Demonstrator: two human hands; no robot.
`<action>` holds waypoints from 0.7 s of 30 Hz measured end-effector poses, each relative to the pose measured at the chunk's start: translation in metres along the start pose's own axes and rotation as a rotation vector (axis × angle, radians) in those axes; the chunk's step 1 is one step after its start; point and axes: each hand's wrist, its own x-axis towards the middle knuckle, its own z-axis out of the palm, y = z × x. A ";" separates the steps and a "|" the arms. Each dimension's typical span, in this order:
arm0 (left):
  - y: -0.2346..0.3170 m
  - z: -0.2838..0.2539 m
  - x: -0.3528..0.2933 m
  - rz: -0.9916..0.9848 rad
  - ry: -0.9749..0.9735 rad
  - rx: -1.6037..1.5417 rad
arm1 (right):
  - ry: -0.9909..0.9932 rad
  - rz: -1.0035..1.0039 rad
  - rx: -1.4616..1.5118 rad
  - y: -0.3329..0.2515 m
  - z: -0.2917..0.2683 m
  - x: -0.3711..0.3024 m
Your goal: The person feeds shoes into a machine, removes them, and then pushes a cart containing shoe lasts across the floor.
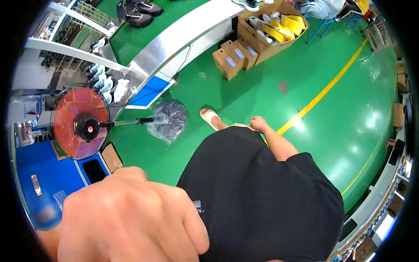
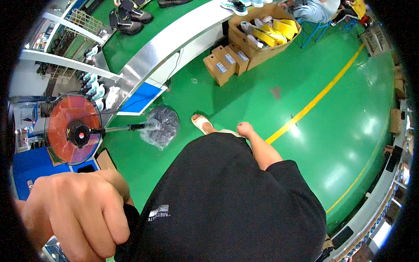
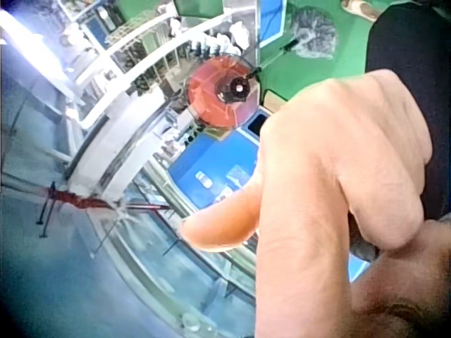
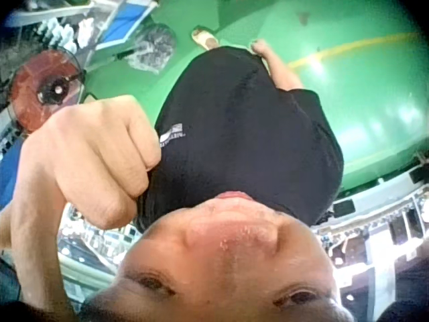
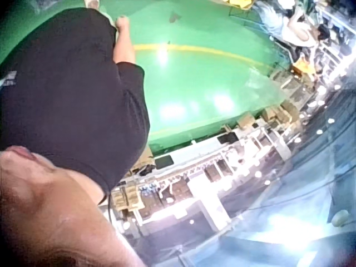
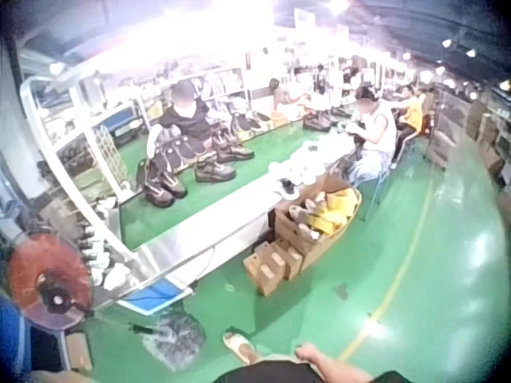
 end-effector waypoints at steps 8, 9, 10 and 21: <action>-0.017 -0.010 0.008 0.053 -0.006 -0.037 | 0.006 0.162 -0.353 0.108 -0.044 -0.022; -0.020 -0.010 0.007 0.056 0.004 -0.037 | -0.060 0.060 -0.535 0.115 -0.052 -0.026; -0.023 -0.012 0.008 0.062 0.014 -0.041 | -0.128 -0.043 -0.713 0.121 -0.062 -0.030; -0.055 -0.046 0.042 0.138 0.231 -0.042 | 0.355 0.158 0.232 0.304 -0.116 0.042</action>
